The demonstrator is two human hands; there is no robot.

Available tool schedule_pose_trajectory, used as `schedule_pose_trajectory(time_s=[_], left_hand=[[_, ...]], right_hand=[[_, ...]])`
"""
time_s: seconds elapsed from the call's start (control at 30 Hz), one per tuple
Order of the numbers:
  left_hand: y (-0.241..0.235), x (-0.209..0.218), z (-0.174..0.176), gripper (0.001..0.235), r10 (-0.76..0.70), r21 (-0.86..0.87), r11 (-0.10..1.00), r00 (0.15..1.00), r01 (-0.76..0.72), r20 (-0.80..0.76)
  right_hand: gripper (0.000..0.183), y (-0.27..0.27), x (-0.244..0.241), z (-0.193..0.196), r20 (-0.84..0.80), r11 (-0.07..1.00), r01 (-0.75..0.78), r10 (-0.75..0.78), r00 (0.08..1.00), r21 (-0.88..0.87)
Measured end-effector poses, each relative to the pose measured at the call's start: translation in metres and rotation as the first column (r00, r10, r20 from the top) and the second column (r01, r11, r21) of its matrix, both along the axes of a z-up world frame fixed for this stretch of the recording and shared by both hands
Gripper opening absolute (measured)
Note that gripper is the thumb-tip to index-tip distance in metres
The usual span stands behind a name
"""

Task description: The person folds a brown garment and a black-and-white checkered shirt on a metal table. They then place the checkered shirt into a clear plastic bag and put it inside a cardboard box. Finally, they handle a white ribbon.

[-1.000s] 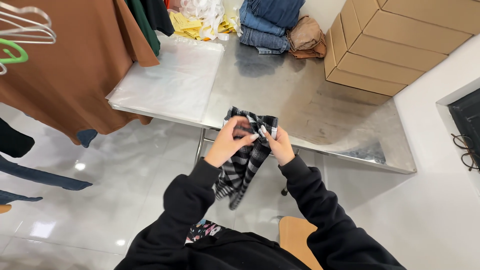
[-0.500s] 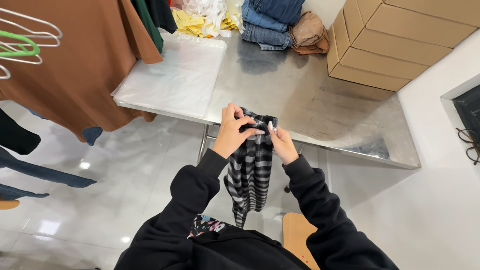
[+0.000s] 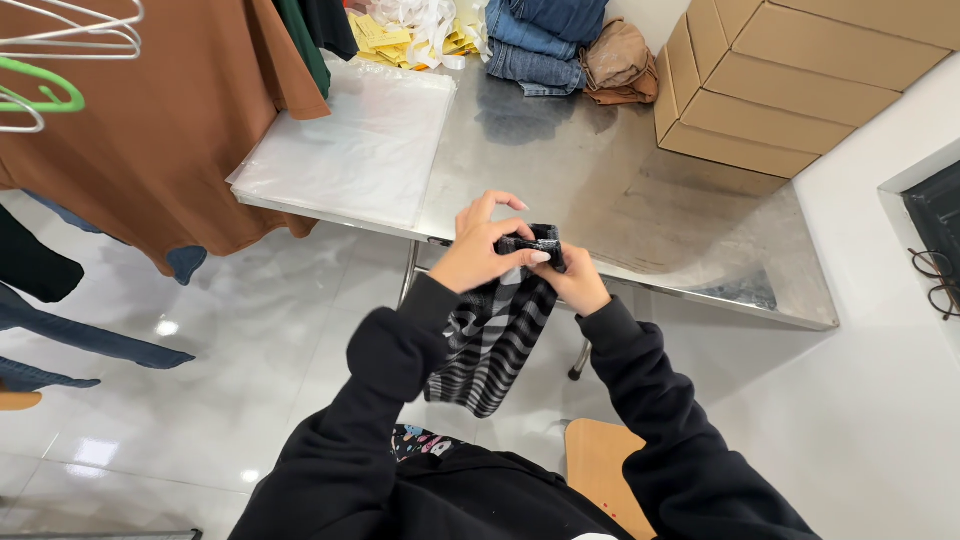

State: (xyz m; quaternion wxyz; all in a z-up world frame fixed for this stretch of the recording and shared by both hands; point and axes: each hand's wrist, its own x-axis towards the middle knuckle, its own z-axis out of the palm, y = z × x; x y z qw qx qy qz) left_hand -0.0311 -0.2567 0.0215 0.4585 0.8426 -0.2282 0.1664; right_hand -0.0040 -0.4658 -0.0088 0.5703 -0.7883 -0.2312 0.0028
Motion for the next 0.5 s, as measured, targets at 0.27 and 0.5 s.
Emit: schedule_pose_trajectory(time_s=[0.27, 0.5], left_hand=[[0.040, 0.004, 0.002, 0.068, -0.016, 0.281, 0.957, 0.985, 0.065, -0.173], [0.068, 0.038, -0.017, 0.045, 0.151, 0.665, 0.731, 0.987, -0.151, 0.058]], right_hand=[[0.013, -0.004, 0.002, 0.003, -0.016, 0.996, 0.053, -0.052, 0.999, 0.078], [0.029, -0.052, 0.058, -0.061, 0.247, 0.950, 0.149, -0.081, 0.966, -0.273]])
